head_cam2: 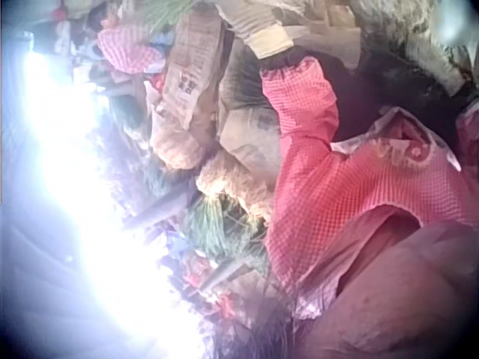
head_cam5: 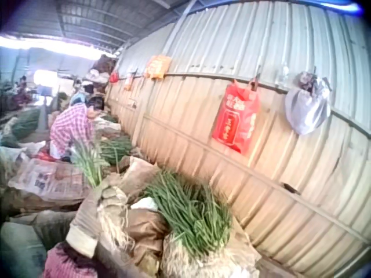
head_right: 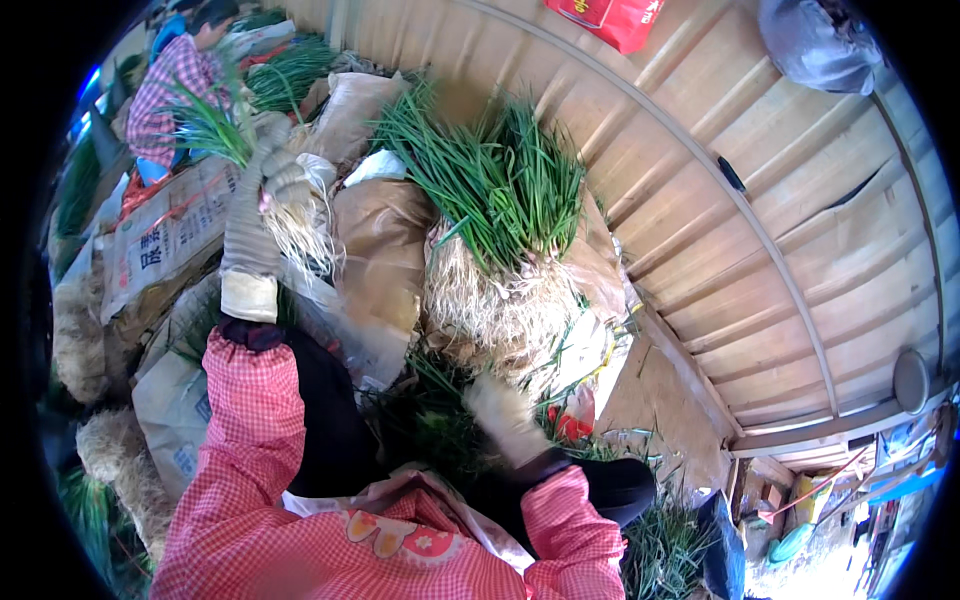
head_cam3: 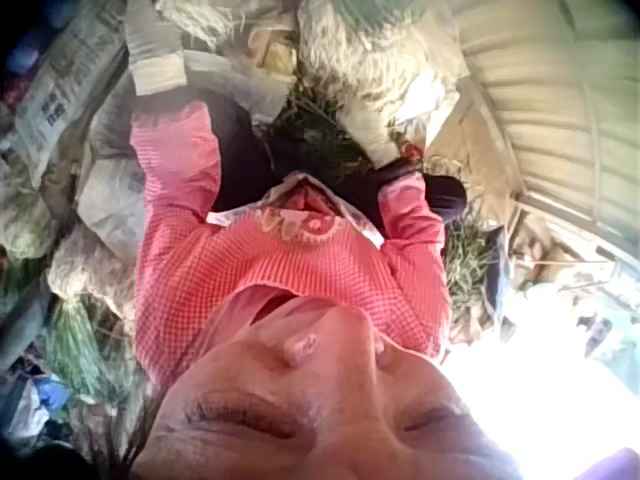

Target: The person sorts and cleans bunches of green onions by hand, removing loose debris and outer layers before grouping them together.

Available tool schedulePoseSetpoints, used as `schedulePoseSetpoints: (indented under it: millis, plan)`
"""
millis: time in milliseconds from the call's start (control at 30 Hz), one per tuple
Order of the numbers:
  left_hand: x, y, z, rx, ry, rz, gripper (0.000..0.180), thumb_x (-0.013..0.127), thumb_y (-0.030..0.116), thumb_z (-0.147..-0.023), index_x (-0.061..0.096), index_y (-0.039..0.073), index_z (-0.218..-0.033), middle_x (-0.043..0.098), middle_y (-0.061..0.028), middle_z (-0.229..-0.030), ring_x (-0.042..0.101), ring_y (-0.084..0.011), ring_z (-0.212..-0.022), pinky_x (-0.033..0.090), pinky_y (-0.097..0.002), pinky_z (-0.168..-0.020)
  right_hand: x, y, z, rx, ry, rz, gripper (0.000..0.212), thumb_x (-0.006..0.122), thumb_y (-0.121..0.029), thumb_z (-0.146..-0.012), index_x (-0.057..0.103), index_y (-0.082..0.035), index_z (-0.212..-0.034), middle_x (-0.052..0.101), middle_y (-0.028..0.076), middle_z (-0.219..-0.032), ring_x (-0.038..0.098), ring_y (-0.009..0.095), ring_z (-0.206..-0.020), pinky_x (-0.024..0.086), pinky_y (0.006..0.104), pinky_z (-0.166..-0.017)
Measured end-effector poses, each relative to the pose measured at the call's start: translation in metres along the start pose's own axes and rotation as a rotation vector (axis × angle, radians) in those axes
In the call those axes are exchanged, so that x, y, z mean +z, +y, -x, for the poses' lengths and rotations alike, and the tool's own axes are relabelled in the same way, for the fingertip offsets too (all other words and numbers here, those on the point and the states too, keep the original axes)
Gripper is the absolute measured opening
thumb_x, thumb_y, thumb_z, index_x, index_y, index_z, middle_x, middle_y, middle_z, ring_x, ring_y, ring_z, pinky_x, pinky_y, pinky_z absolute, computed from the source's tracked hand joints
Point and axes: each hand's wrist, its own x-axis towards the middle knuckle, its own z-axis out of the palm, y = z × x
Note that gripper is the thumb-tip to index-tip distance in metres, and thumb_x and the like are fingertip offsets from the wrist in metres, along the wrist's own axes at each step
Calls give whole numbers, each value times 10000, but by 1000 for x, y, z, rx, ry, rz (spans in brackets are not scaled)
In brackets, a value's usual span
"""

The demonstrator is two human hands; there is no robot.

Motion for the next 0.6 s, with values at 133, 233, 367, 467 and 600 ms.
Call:
schedulePoseSetpoints:
  millis: [133, 233, 367, 467, 600]
  plan:
    - [23, -82, 38, -252, 315, -427, 368, 685, 184, -778, 586, 117, -1126, 534, 18, -783, 545, -80, -697, 499, -230, -650, -89, 100, -24, 765, 654, -668, 329, 633, -168, -822, 477, -46, -1085, 506, 96, -573, 510, 221, -468, 426, 344, -476]
    - [41, -125, 58, -548, 413, -273, 250, 684, 301, -771, 653, 95, -909, 597, 29, -703, 522, -48, -562, 435, -198, -522, -76, 117, -55, 573, 524, -743, 251, 608, -197, -840, 527, -64, -1037, 616, 127, -736, 597, 190, -616, 469, 300, -552]
    - [10, -184, 90, -728, 470, -427, 277, 662, 347, -798, 642, 84, -882, 534, 27, -655, 490, -70, -562, 429, -209, -503, -55, 77, -67, 379, 832, -755, 156, 594, -73, -825, 600, -67, -980, 633, 121, -869, 620, 236, -754, 492, 296, -652]
    - [37, -181, 96, -749, 459, -390, 293, 693, 378, -772, 611, 99, -808, 483, 40, -617, 459, -76, -530, 385, -221, -459, -75, 11, -45, 282, 702, -761, 211, 637, -105, -781, 600, -76, -987, 617, 122, -936, 617, 261, -797, 493, 330, -685]
    - [4, -190, 109, -795, 307, -434, 330, 643, 399, -794, 614, 70, -789, 557, 3, -636, 464, -91, -503, 373, -245, -445, -49, -24, -44, 253, 688, -984, 272, 597, -31, -791, 575, -52, -1062, 604, 141, -928, 617, 281, -792, 500, 337, -706]
